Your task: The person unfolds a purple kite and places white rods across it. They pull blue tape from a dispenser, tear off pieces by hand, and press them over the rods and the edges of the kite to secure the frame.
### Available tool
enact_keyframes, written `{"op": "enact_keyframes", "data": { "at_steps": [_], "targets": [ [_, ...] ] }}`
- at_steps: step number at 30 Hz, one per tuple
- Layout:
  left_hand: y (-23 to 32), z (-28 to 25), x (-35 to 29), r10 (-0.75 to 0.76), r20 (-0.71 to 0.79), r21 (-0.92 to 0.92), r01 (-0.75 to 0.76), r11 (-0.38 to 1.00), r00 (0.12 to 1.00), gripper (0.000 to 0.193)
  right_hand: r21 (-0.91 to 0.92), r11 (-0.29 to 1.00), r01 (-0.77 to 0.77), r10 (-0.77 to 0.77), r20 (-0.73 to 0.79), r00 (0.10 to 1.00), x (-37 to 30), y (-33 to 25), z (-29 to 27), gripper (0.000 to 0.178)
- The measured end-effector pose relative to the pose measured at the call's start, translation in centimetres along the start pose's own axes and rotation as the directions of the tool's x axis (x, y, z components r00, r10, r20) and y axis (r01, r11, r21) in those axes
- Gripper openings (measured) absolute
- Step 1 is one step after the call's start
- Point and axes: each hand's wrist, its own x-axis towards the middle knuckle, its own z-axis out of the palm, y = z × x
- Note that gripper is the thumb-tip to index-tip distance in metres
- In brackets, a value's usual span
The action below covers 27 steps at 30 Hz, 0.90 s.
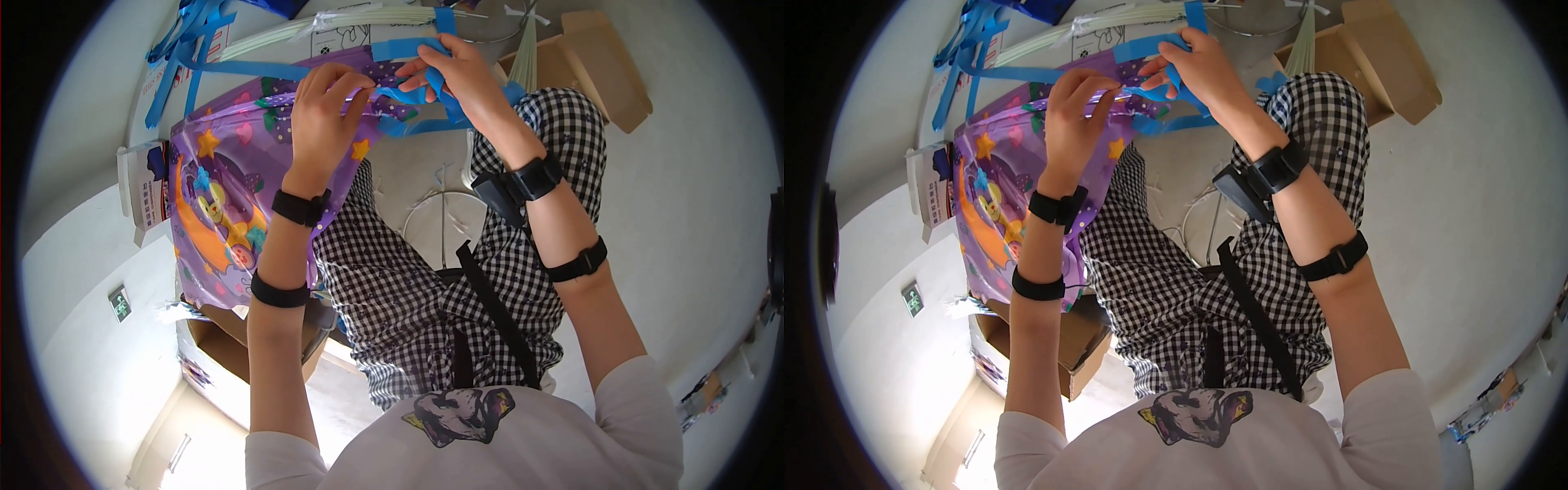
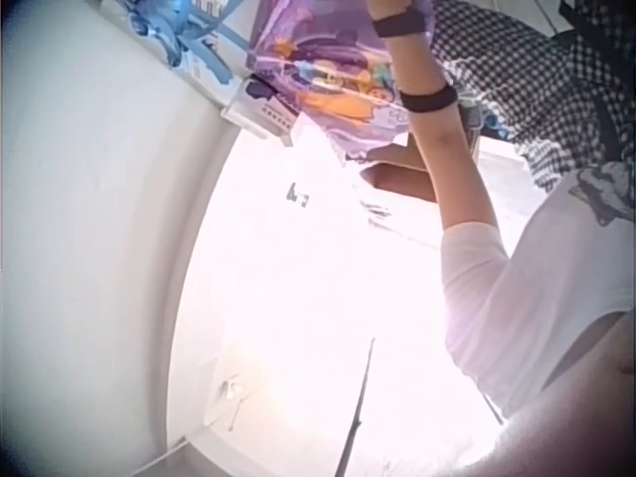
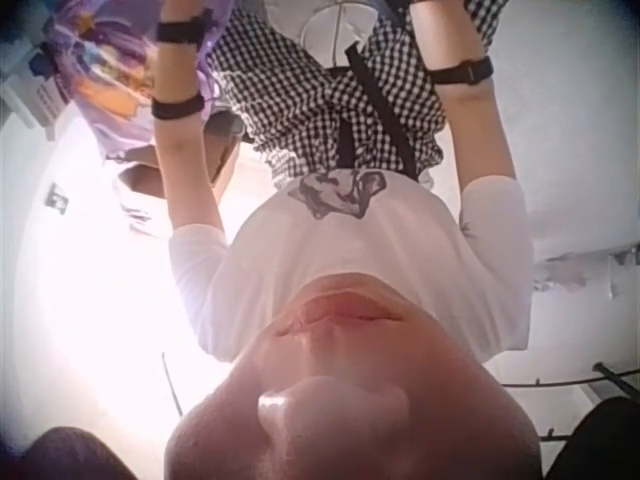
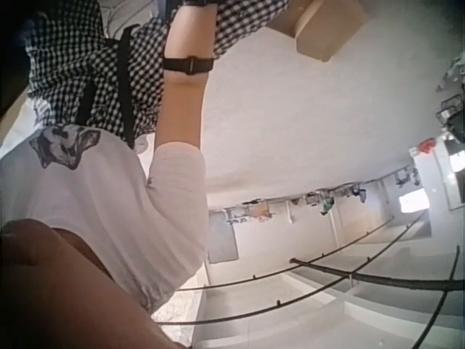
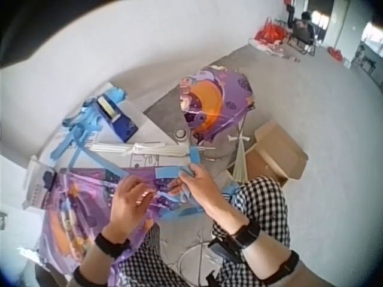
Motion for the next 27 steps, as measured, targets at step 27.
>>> {"op": "enact_keyframes", "data": {
  "at_steps": [27],
  "targets": [
    [4.8, 1.2, -2.4, -0.788, 0.54, -0.684, 0.699, -0.207, 0.296, 0.017, -0.13, 0.992, -0.012, 0.019, 0.055, 0.998, -0.3, -0.2, -0.9, 0.022]
  ]
}}
